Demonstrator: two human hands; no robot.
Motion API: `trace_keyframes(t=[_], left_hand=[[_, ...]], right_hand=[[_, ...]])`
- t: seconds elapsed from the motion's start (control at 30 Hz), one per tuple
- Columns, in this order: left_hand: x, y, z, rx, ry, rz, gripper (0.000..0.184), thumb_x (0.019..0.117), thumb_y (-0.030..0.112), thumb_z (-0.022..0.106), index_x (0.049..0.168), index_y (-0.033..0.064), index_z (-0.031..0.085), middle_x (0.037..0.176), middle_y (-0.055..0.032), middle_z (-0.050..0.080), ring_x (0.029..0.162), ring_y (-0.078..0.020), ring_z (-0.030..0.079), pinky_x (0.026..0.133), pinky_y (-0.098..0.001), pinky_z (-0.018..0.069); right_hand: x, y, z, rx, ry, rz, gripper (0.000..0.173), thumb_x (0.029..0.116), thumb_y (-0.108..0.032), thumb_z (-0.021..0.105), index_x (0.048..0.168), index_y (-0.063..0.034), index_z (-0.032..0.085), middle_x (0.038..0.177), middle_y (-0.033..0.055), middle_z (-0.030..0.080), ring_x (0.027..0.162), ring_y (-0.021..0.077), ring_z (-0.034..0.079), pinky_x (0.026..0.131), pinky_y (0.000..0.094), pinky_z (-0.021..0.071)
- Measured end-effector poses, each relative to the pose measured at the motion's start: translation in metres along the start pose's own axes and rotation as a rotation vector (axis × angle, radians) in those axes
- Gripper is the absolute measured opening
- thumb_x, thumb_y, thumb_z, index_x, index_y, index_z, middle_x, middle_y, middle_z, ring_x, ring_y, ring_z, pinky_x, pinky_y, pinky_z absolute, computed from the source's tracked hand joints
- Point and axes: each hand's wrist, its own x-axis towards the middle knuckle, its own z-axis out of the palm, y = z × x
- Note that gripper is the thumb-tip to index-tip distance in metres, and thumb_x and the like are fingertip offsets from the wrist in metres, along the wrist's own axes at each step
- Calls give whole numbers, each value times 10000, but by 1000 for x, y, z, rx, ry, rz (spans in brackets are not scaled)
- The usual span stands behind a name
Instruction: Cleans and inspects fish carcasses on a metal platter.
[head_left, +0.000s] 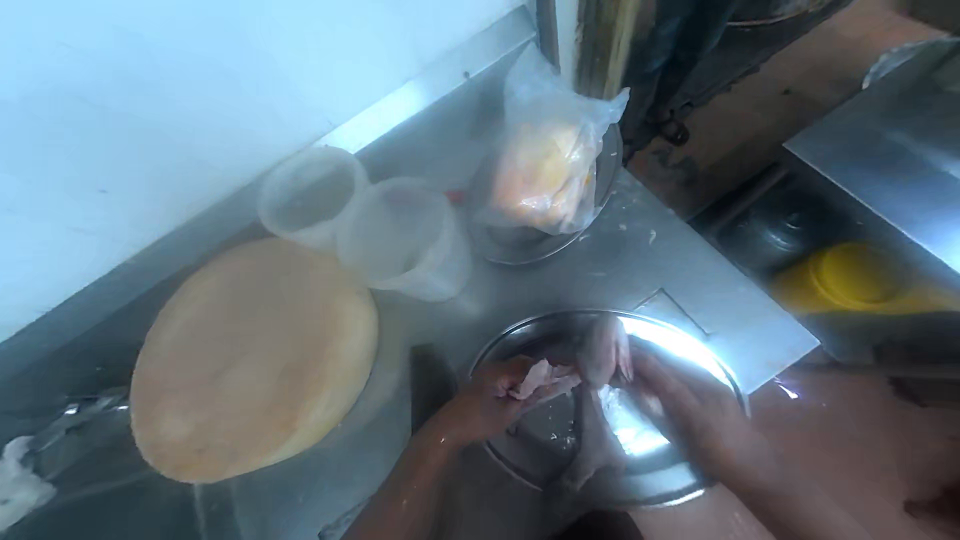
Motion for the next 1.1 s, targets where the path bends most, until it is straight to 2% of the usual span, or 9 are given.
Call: trace_keyframes(t=[0.13,0.23,0.47,0.6,0.73,0.83,0.93,1.03,1.1], left_hand=[[20,-14,23,139,-100,197,327,1008,120,587,1304,188,708,1395,73,635,1289,-44,563,1107,-301,473],[30,-28,36,214,-88,299,408,989,81,546,1339,232,693,1473,108,573,1381,-81,484,1166,-351,406],[32,-31,41,265,18,216,306,989,124,603,1256,197,733,1283,47,690,1252,-71,588,1100,-332,480],[28,-37,47,237,59,197,315,979,112,583,1242,190,738,1287,41,689,1261,-79,584,1096,-345,483],[28,-37,50,259,77,222,396,971,101,553,1306,238,713,1356,19,661,1323,-153,554,1141,-425,450],[30,-38,58,343,234,277,330,1034,233,534,1311,312,697,1417,32,618,1337,-180,536,1135,-454,443],[14,-27,74,497,651,14,400,882,362,743,1226,159,723,1179,-101,668,1088,-245,647,916,-459,575],[3,-19,96,467,848,-266,418,870,435,767,1057,66,707,864,-61,661,710,-168,638,640,-358,581],[-1,-21,112,409,920,-282,357,923,395,728,1013,56,660,715,-6,642,568,-101,614,525,-300,563]], right_hand=[[-35,21,10,-38,87,-113,192,1048,-130,514,1162,-99,666,1159,71,726,1198,222,652,1073,425,510],[-50,25,21,-40,84,-70,175,1022,-122,548,1099,-146,702,1152,34,722,1225,226,623,1095,452,484],[-59,-11,31,-212,-50,283,333,906,-150,688,1234,-200,718,1311,51,664,1374,346,498,1166,615,367],[-64,-26,13,-53,-154,519,711,870,-488,739,1481,-173,555,1542,37,516,1511,320,343,1211,645,273],[-31,-12,-13,381,15,599,991,824,-543,812,1592,-113,357,1541,80,501,1403,178,499,1160,419,461],[3,7,-7,591,-61,504,868,843,-422,843,1561,-176,420,1387,20,628,1197,121,647,1021,359,585],[19,15,5,437,-110,441,561,833,-354,825,1336,-216,619,1255,-19,652,1081,86,651,919,341,600],[20,13,8,317,-108,394,427,832,-385,797,1204,-229,657,1231,-43,636,1048,70,647,864,318,610],[21,5,10,213,-87,373,394,827,-372,778,1170,-220,660,1221,-37,640,1053,80,653,848,330,617]])
